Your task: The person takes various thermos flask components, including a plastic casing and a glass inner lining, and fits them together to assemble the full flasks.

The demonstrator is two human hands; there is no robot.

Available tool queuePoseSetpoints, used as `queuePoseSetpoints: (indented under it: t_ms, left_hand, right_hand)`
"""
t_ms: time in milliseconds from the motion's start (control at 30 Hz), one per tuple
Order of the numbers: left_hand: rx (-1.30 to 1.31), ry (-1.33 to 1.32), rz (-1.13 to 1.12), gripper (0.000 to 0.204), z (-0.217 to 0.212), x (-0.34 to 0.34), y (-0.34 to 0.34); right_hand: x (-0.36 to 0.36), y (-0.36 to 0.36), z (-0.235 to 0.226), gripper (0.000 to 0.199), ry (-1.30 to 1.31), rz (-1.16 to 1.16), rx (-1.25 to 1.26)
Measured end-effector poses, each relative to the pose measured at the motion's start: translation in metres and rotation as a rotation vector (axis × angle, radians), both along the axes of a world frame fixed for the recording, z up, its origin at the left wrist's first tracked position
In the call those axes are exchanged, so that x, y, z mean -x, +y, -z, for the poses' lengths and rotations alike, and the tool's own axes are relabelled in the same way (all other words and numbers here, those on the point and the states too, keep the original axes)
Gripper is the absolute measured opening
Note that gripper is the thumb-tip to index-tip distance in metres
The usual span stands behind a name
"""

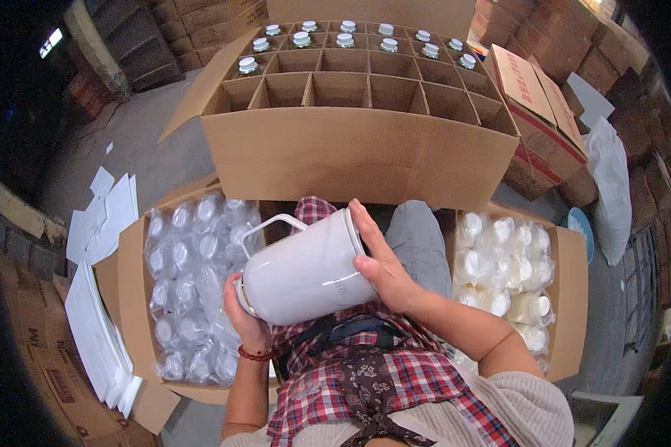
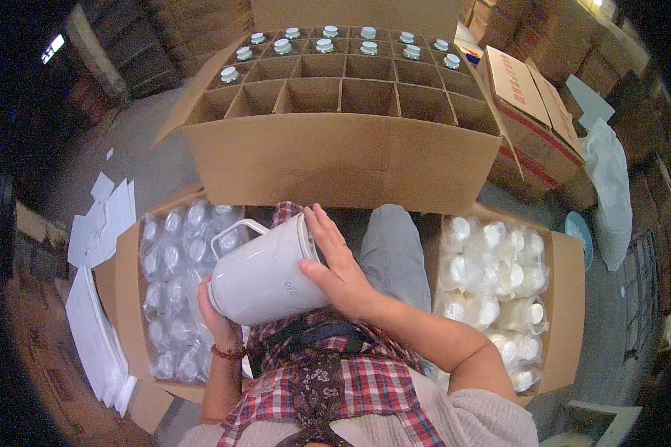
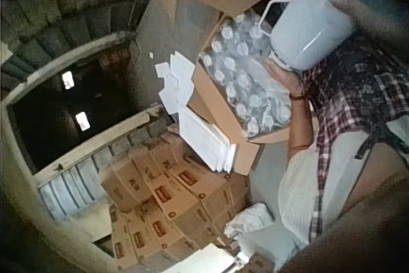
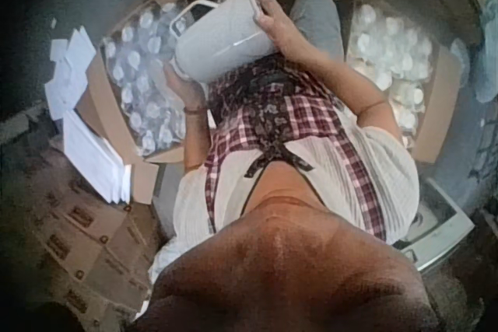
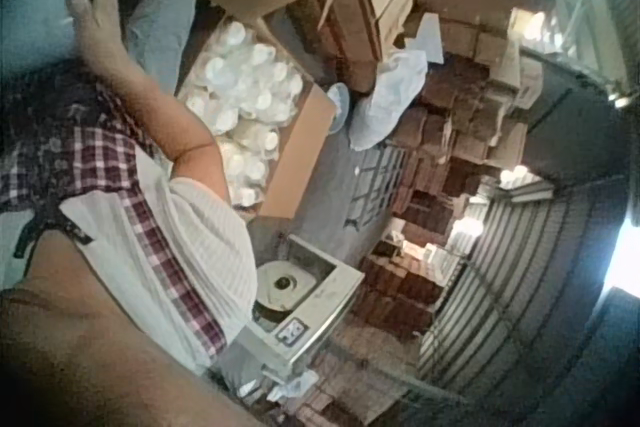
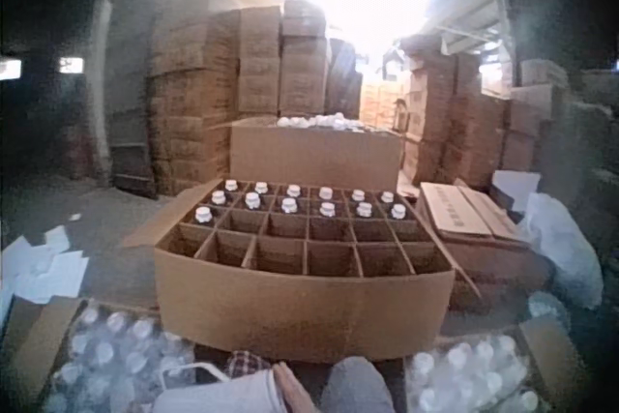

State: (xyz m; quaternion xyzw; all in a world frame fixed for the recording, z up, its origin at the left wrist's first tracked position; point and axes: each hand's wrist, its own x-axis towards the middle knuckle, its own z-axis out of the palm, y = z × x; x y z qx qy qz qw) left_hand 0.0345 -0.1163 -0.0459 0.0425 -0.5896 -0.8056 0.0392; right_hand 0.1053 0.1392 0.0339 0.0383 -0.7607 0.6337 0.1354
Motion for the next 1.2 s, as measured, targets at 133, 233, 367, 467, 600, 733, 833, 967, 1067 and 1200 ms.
queuePoseSetpoints:
  t_ms: [133,233,367,467,600,733,833,967,1067,1200]
  left_hand:
    - [-0.239,-0.308,0.335,0.044,0.004,0.001,0.002]
    - [-0.432,-0.548,0.69,0.048,0.02,-0.007,-0.001]
    - [-0.409,-0.805,1.231,0.05,0.013,-0.005,0.01]
    - [-0.331,-0.768,1.4,0.051,-0.008,0.005,0.018]
    - [-0.323,-0.547,1.045,0.052,-0.044,0.02,0.017]
    - [-0.356,-0.318,0.503,0.051,0.005,0.036,0.0]
    - [-0.352,-0.218,0.177,0.047,-0.006,0.032,0.013]
    - [-0.148,-0.028,0.033,0.041,-0.001,0.034,0.011]
    - [0.2,0.241,0.003,0.04,0.012,0.037,-0.006]
    - [0.101,0.17,0.039,0.04,0.002,0.025,0.002]
  right_hand:
    - [-0.008,0.008,-0.022,0.082,0.361,-0.124,-0.538]
    - [-0.011,-0.004,-0.062,0.081,0.566,-0.439,-0.704]
    - [-0.005,-0.012,-0.09,0.082,0.829,-1.009,-0.714]
    - [0.003,-0.014,-0.102,0.083,0.866,-1.119,-0.761]
    - [0.014,0.007,-0.085,0.081,0.757,-0.848,-0.767]
    - [0.01,0.03,-0.071,0.08,0.543,-0.537,-0.702]
    - [0.011,0.031,-0.047,0.089,0.348,-0.252,-0.385]
    - [0.016,0.022,-0.028,0.083,0.103,-0.158,-0.066]
    - [0.017,0.015,-0.017,0.075,0.025,-0.091,-0.07]
    - [0.023,0.012,0.002,0.072,0.044,-0.081,0.074]
